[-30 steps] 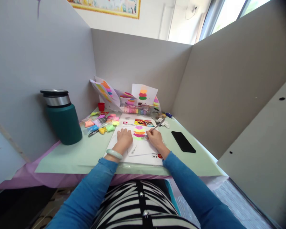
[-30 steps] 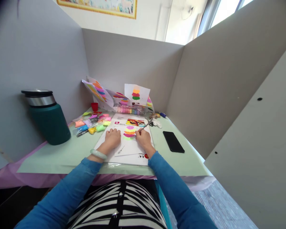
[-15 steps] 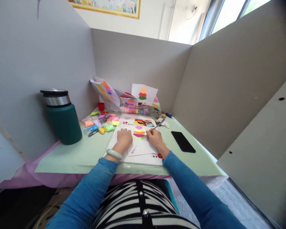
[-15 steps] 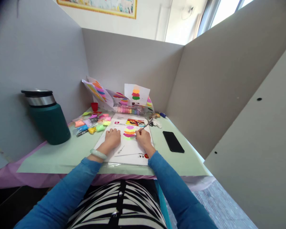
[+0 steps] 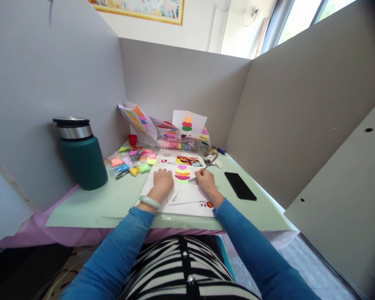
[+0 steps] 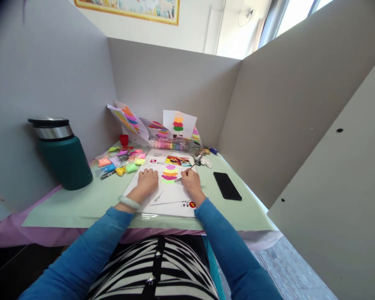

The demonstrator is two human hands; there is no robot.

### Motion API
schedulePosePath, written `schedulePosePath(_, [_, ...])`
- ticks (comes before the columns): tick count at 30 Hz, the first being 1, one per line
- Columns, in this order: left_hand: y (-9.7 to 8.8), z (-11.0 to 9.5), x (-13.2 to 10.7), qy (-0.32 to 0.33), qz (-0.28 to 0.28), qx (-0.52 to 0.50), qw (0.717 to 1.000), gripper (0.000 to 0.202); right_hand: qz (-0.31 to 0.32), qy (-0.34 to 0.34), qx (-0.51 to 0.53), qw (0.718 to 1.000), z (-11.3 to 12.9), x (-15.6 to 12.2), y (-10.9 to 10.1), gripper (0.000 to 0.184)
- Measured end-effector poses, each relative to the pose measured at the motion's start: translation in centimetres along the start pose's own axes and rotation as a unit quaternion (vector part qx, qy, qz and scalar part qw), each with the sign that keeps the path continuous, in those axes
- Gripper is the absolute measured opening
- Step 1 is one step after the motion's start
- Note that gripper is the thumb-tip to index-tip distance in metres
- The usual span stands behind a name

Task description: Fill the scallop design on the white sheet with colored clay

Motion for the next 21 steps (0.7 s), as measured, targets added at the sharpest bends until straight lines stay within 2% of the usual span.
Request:
schedulePosePath(4, [0.03, -0.01, 0.03, 0.000, 0.002, 0.000, 1.000, 0.036, 0.027, -0.015, 0.016, 0.999, 0.54, -0.18, 0.44, 0.016])
schedulePosePath(12, [0.08, 0.07, 0.03, -0.003, 0.000, -0.008, 1.000, 0.037, -0.008, 0.003, -0.021, 1.000, -0.11, 0.03, -0.25, 0.017])
schedulePosePath(16, [0.06, 0.06, 0.03, -0.002, -0.004, -0.010, 1.000, 0.036, 0.006, -0.014, 0.000, 1.000, 0.31, -0.11, 0.18, 0.017])
schedulePosePath(21, [-0.07, 0.03, 0.01, -0.005, 0.002, -0.011, 1.000, 0.036, 0.010, -0.002, -0.016, 1.000, 0.22, -0.01, 0.17, 0.016])
Point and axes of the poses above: each hand's wrist, its own x-axis towards the middle knuckle, its own y-axis out of the palm, z = x × y, the point moved 6 cm from there along x, towards the middle knuckle, and after that the axes turned 1 degree about -y, right-handed, at the moved point
